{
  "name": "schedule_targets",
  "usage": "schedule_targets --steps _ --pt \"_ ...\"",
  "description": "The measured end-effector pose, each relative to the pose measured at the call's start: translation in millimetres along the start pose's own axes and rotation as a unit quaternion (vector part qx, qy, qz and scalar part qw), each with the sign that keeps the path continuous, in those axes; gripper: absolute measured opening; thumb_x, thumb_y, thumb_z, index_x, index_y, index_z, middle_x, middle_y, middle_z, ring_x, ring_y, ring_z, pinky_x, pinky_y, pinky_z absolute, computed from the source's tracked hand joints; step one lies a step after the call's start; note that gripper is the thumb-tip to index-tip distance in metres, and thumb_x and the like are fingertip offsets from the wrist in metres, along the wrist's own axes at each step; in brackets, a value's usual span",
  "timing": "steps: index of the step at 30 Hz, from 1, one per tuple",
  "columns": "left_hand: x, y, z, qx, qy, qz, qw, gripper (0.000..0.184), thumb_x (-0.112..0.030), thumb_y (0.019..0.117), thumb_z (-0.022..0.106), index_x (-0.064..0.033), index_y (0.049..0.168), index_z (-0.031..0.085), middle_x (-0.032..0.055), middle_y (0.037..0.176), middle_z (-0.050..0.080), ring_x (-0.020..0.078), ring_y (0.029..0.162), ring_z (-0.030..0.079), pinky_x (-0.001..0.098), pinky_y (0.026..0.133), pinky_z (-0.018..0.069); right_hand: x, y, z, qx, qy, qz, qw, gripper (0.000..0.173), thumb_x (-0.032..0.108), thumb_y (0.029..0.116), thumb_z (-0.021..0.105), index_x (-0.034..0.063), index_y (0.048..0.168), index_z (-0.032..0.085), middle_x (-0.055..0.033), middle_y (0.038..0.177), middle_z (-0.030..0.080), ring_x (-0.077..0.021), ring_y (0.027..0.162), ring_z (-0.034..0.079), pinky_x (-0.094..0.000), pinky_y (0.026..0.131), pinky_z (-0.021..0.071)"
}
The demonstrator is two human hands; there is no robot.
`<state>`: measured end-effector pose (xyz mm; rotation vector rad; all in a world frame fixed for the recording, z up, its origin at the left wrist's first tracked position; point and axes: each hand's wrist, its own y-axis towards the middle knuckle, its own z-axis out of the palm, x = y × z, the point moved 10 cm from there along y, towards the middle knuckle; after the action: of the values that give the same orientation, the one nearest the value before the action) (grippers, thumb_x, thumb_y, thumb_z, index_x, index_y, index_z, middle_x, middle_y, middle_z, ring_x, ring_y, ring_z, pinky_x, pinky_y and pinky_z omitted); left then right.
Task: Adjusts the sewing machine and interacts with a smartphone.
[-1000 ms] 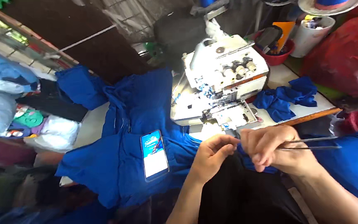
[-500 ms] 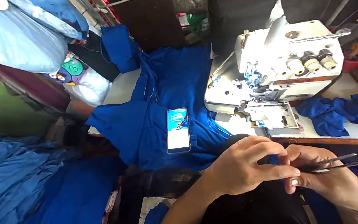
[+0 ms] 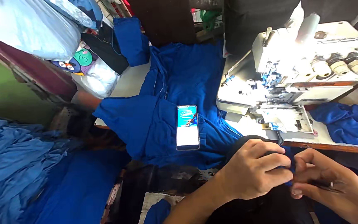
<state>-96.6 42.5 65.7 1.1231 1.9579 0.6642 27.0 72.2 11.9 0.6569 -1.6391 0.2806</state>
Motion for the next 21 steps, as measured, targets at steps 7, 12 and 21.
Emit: schedule_targets --steps 7,12,21 --pt "12 -11 -4 -0.025 -0.038 -0.039 0.998 0.009 -0.010 0.0965 0.068 -0.0051 0.090 0.073 0.0082 0.095 0.072 0.0226 0.108 0.066 0.0335 0.100 0.0517 14 2 -1 0.006 -0.067 -0.053 0.996 0.027 0.028 0.0927 0.075 0.0134 0.105 0.056 0.0093 0.078 0.069 0.0045 0.069 0.065 -0.0115 0.063 0.0550" --pt "26 -20 -1 -0.033 -0.081 -0.088 0.992 0.012 -0.015 0.0961 0.070 -0.0044 0.091 0.072 0.0071 0.097 0.071 0.0165 0.107 0.067 0.0269 0.097 0.0543 18 3 -1 0.006 -0.085 -0.062 0.994 0.024 0.021 0.0926 0.075 0.0080 0.103 0.056 0.0061 0.076 0.066 0.0046 0.069 0.062 -0.0103 0.063 0.0516" --pt "25 -14 9 -0.008 -0.103 -0.093 0.990 0.018 -0.017 0.1020 0.061 -0.0049 0.093 0.071 0.0057 0.095 0.068 0.0151 0.108 0.065 0.0254 0.098 0.0530 17 3 -7 -0.018 -0.068 -0.058 0.996 0.025 0.016 0.0899 0.077 0.0074 0.105 0.059 0.0053 0.081 0.070 0.0028 0.073 0.067 -0.0120 0.066 0.0554"
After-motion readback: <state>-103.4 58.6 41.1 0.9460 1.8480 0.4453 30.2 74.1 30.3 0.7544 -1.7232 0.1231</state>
